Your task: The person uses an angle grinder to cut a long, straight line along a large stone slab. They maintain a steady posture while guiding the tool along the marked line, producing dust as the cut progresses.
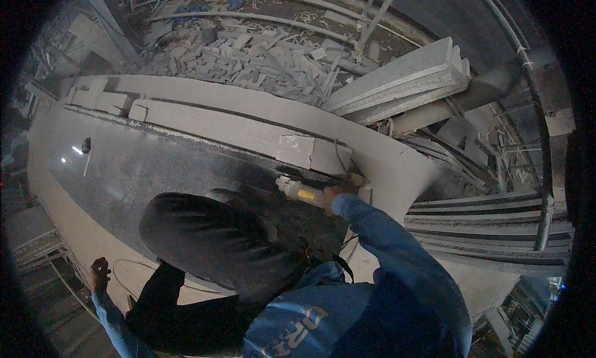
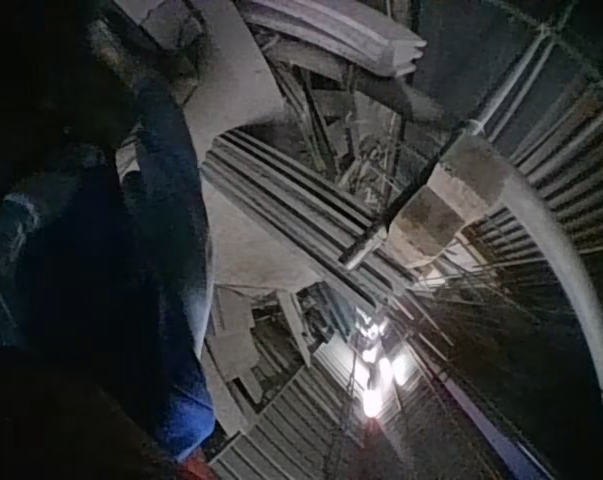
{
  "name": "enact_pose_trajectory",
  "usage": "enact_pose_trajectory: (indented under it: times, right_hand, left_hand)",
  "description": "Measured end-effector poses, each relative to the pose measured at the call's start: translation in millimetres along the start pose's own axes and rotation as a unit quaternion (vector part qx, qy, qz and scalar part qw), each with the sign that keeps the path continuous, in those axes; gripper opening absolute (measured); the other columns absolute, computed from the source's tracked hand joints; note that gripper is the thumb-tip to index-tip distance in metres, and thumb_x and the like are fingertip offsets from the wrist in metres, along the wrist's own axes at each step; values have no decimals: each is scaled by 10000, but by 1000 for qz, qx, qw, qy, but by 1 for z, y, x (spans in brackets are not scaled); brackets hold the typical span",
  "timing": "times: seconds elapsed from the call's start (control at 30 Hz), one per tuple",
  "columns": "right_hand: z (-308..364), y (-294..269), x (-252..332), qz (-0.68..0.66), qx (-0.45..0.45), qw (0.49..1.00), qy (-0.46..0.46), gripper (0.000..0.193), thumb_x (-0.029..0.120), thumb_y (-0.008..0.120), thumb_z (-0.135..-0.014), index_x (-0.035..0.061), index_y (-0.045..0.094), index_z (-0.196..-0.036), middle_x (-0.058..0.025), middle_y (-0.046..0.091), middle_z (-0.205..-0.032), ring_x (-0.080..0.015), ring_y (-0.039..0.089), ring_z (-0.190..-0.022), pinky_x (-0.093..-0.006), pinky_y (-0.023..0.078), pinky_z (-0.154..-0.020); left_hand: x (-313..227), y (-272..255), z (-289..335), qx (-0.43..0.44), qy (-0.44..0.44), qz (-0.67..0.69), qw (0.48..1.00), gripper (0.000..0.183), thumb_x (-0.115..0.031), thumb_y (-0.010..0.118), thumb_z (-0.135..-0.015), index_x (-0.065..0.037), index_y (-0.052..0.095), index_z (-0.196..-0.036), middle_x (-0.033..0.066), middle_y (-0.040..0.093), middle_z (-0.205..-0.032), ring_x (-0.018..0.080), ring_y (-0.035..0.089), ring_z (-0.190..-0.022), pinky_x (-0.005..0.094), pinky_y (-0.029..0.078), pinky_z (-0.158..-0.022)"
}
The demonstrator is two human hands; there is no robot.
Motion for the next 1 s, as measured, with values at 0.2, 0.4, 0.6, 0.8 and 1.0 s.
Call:
enact_pose_trajectory:
  times: [0.2,0.4,0.6,0.8,1.0]
  right_hand:
    - [-14,-9,9,-32,-52,998,-19,557,287,740,-570,-10,545,-998,-209,594,-987,-348,583,-947,-422,491,-811]
    - [-53,60,-52,-107,-101,987,70,591,381,685,-665,-9,538,-1084,-207,572,-1064,-330,563,-995,-419,463,-861]
    - [-25,66,-45,17,-111,991,-69,467,402,388,-875,27,519,-1121,-189,520,-1164,-331,499,-1082,-408,397,-939]
    - [-53,50,-59,-157,-55,982,86,512,284,645,-686,24,532,-1112,-212,565,-1089,-350,558,-997,-415,450,-877]
    - [14,-27,16,-17,-26,999,-10,632,266,731,-588,15,502,-1122,-202,561,-1096,-357,550,-1016,-421,457,-878]
  left_hand:
    - [-26,8,5,6,5,-1,1000,316,-250,574,-835,-106,569,-1116,64,598,-1006,171,592,-708,310,442,-527]
    - [-37,13,4,-16,40,-42,998,336,-286,581,-834,-113,568,-1121,55,599,-1004,178,590,-722,325,444,-545]
    - [21,-15,2,-7,-57,96,994,341,-306,575,-833,-107,570,-1110,50,607,-946,168,587,-678,289,411,-488]
    - [-5,11,-22,24,-4,58,998,364,-329,554,-849,-83,563,-1117,48,611,-899,177,594,-647,279,394,-450]
    - [-24,8,3,-1,18,1,1000,361,-329,555,-852,-78,564,-1111,47,607,-885,175,596,-653,280,400,-457]
Point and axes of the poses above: each hand's wrist, its own z-axis away from the middle knuckle, its own y-axis out of the palm, x = y × z, the point moved 6 cm from there along -z, towards the middle knuckle
